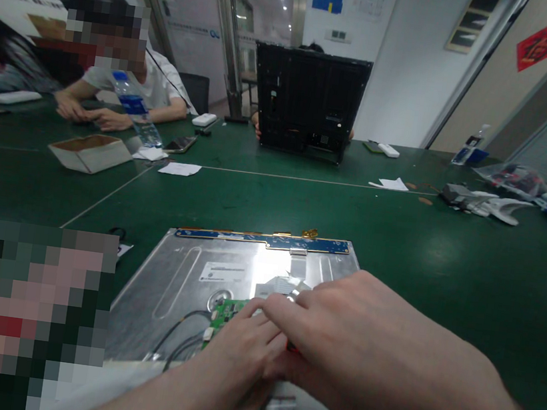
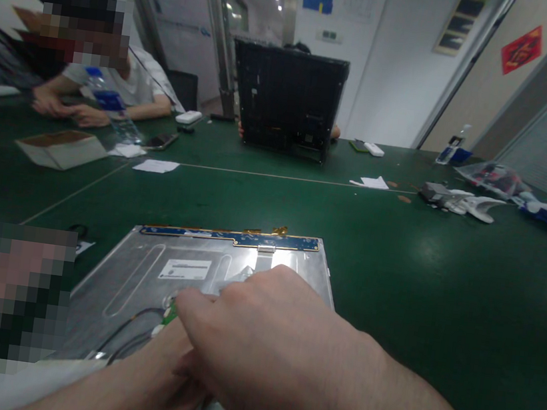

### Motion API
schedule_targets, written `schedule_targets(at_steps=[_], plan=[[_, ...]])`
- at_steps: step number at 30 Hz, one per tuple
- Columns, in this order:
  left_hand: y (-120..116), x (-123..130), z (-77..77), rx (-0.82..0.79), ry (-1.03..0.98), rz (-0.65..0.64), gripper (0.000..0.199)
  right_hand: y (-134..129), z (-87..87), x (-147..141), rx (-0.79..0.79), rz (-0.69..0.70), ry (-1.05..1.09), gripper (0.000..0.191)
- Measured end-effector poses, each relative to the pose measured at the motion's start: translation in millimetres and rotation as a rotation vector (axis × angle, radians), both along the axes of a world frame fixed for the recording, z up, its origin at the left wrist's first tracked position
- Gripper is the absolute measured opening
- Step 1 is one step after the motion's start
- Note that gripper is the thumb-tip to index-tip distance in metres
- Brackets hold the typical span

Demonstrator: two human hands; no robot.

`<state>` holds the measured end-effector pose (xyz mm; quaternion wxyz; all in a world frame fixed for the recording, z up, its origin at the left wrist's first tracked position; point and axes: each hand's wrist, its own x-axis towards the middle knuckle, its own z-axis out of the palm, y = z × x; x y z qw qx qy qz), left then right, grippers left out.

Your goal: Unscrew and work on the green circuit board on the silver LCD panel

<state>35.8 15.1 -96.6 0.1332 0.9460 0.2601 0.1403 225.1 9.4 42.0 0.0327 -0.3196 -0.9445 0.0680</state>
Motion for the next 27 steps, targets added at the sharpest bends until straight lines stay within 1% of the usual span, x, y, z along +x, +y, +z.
schedule_targets(at_steps=[2,6,10,13,16,21,27], plan=[[0.0,0.1,1.0,0.006,0.013,0.002,0.042,-0.1,0.0,0.4,-0.002,-0.005,0.002,0.009],[-0.5,0.1,0.3,-0.015,0.006,0.006,0.036,-0.9,1.6,1.0,-0.046,-0.015,0.019,0.014],[-1.2,-0.1,-1.6,-0.027,-0.036,0.018,0.043,-0.3,0.4,0.3,-0.036,-0.023,0.034,0.017],[-0.9,0.3,-1.8,0.002,-0.031,0.008,0.049,0.4,-1.5,-0.4,-0.006,-0.049,0.011,0.013],[-0.2,0.8,0.4,0.023,-0.001,0.013,0.047,0.6,-1.0,-0.9,0.0,-0.045,0.007,0.011],[0.0,1.3,6.7,0.023,0.037,0.001,0.039,0.0,2.3,-1.1,-0.045,-0.032,0.034,0.009],[-1.1,1.7,3.9,0.013,0.026,0.001,0.045,0.5,-0.7,-0.1,-0.024,-0.013,0.024,0.014]])
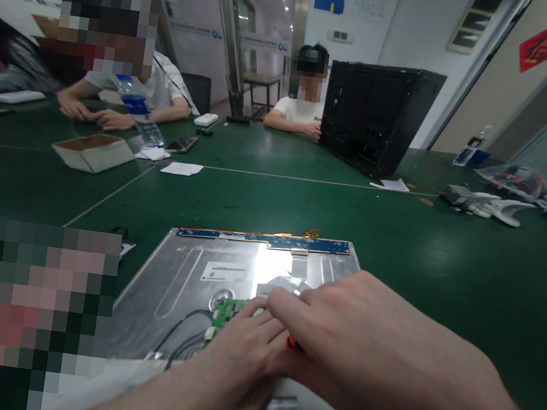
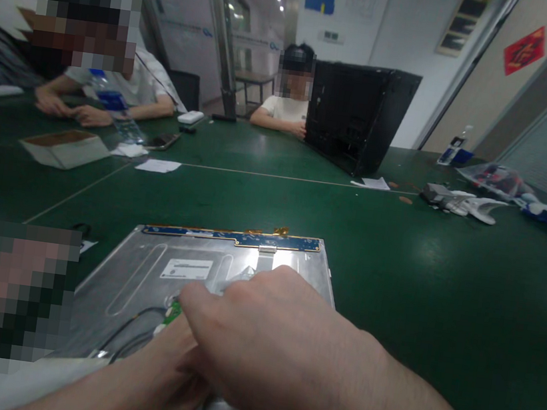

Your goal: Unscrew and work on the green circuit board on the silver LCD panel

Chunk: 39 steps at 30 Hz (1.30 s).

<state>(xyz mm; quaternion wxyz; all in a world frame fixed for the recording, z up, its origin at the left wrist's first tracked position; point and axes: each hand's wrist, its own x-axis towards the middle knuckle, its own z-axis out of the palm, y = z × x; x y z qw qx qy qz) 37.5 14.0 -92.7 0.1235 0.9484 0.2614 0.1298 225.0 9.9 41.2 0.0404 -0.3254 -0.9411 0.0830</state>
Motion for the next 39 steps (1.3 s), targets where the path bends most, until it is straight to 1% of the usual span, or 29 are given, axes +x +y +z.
schedule_targets(at_steps=[4,8,11,15,17,19,21,23,25,27,29,33,36,37,39], plan=[[0.3,-0.4,0.7,-0.029,-0.004,0.007,0.04,-0.1,-0.6,0.8,0.006,0.009,-0.004,0.011],[1.2,-0.8,-0.6,-0.013,-0.005,0.023,0.034,-2.1,1.8,0.9,-0.027,0.037,0.013,0.016],[1.3,-1.3,-4.6,0.014,-0.006,0.021,0.037,-3.8,3.8,0.5,-0.048,0.044,0.009,0.02],[0.2,-1.7,-6.5,-0.013,-0.042,0.003,0.039,-3.3,3.8,0.2,-0.053,-0.005,-0.002,0.022],[-0.6,-1.7,-5.2,-0.021,-0.053,0.003,0.039,-2.0,2.6,0.2,-0.032,-0.025,-0.004,0.02],[-1.5,-1.8,-3.7,-0.02,-0.039,0.01,0.039,-0.9,1.5,0.1,-0.005,-0.016,-0.001,0.016],[-2.5,-2.1,-3.7,-0.005,-0.026,0.025,0.038,-0.6,1.0,-0.3,0.019,0.001,-0.002,0.009],[-3.2,-2.3,-5.5,0.033,-0.061,0.03,0.037,-1.0,1.2,-0.8,0.027,0.011,-0.01,0.006],[-3.4,-2.3,-7.5,0.052,-0.087,0.029,0.033,-1.7,1.6,-1.3,0.015,0.01,-0.009,0.008],[-3.1,-2.2,-8.2,0.046,-0.059,0.031,0.033,-2.3,1.5,-1.4,-0.003,0.01,0.0,0.012],[-2.2,-1.9,-6.8,0.031,-0.031,0.029,0.034,-2.6,1.0,-1.2,-0.013,0.018,0.01,0.014],[-0.1,-1.0,-2.6,0.009,-0.053,0.017,0.032,-2.8,0.6,-0.7,-0.008,0.014,0.012,0.013],[-0.1,-1.1,-2.5,-0.014,-0.044,-0.003,0.035,-2.6,1.5,-1.2,-0.014,-0.01,0.003,0.017],[-0.4,-1.5,-3.2,-0.026,-0.028,0.016,0.036,-2.5,1.8,-1.4,-0.017,-0.014,0.001,0.017],[-1.0,-2.4,-5.1,-0.018,-0.034,0.015,0.038,-1.9,1.9,-1.8,-0.006,-0.01,-0.002,0.013]])
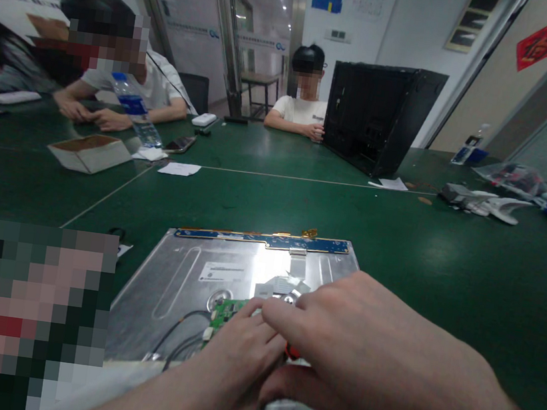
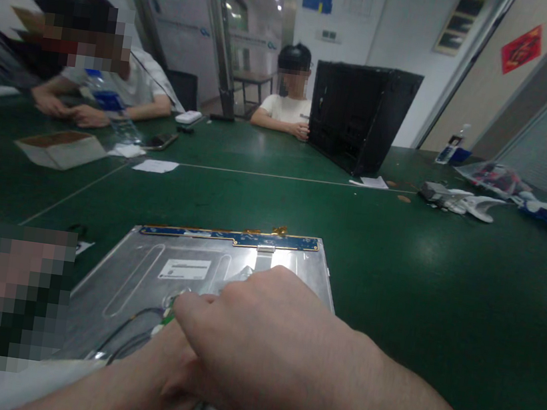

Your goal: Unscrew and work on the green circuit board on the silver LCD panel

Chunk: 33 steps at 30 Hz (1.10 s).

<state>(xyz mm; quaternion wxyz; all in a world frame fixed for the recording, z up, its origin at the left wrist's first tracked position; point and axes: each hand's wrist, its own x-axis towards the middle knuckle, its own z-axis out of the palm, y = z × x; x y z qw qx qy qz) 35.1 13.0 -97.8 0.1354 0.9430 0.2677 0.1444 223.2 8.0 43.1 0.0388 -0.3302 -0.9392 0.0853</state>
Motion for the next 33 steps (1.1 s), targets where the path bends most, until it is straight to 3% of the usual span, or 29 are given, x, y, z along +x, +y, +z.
schedule_targets(at_steps=[4,11,18,25,29,33], plan=[[1.3,-1.1,-2.1,0.02,-0.019,-0.017,0.037,1.1,-1.2,0.6,0.023,0.022,-0.013,0.007],[2.7,0.3,1.9,-0.002,0.001,-0.026,0.036,0.6,-1.4,4.2,-0.029,0.05,0.02,0.025],[1.2,1.7,3.9,-0.016,-0.013,-0.026,0.039,1.5,-3.5,2.8,0.005,-0.037,0.006,0.015],[2.2,0.6,0.1,-0.001,-0.026,-0.01,0.031,0.0,0.5,2.4,-0.016,0.019,-0.001,0.017],[2.4,0.6,-2.5,0.004,0.011,-0.009,0.038,0.9,0.6,1.3,-0.041,0.025,0.003,0.018],[1.8,1.5,0.9,-0.028,-0.008,-0.003,0.031,2.8,-3.8,0.9,0.023,-0.004,0.001,0.015]])
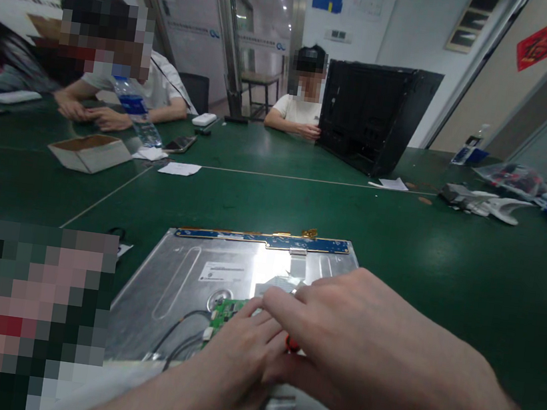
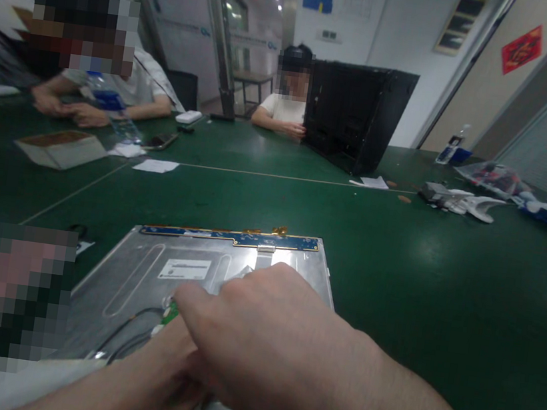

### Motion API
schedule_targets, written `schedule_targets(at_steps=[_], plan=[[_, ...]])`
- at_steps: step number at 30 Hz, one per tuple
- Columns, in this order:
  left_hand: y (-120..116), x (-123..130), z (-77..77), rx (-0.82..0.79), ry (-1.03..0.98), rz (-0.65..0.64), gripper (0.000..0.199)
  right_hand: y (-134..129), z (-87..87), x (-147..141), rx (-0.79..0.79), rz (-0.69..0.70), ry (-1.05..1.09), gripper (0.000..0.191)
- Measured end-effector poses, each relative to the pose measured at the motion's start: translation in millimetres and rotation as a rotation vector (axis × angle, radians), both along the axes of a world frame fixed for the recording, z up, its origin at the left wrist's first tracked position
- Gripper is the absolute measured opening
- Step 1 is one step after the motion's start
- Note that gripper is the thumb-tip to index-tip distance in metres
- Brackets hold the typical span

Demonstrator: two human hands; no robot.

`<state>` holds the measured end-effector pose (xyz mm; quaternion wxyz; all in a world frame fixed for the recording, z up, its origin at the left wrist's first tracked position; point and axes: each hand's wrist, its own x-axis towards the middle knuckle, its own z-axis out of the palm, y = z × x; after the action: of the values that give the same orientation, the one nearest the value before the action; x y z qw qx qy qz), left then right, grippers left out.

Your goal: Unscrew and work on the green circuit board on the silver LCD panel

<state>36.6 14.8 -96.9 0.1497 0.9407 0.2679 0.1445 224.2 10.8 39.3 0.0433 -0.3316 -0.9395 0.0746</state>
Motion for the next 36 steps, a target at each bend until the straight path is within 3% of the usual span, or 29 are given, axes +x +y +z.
schedule_targets(at_steps=[4,13,20,29,36], plan=[[-1,1,4.8,0.027,-0.003,-0.006,0.022,1,-0.6,1,0.026,0.009,-0.009,0.011],[-1,1,1.6,0.032,-0.016,-0.021,0.034,-2,3.3,2,-0.052,0.023,0.022,0.024],[0,0,-2.2,0.072,0.023,0.01,0.016,5,-1.2,-1,0.06,-0.031,-0.026,0.011],[0,2,-4.3,0.061,-0.029,0.003,0.031,5,1.5,1,-0.008,0.012,0.018,0.014],[-2,0,-1.7,0.118,-0.022,0.031,0.022,6,-4.0,-1,0.084,-0.052,-0.018,0.009]])
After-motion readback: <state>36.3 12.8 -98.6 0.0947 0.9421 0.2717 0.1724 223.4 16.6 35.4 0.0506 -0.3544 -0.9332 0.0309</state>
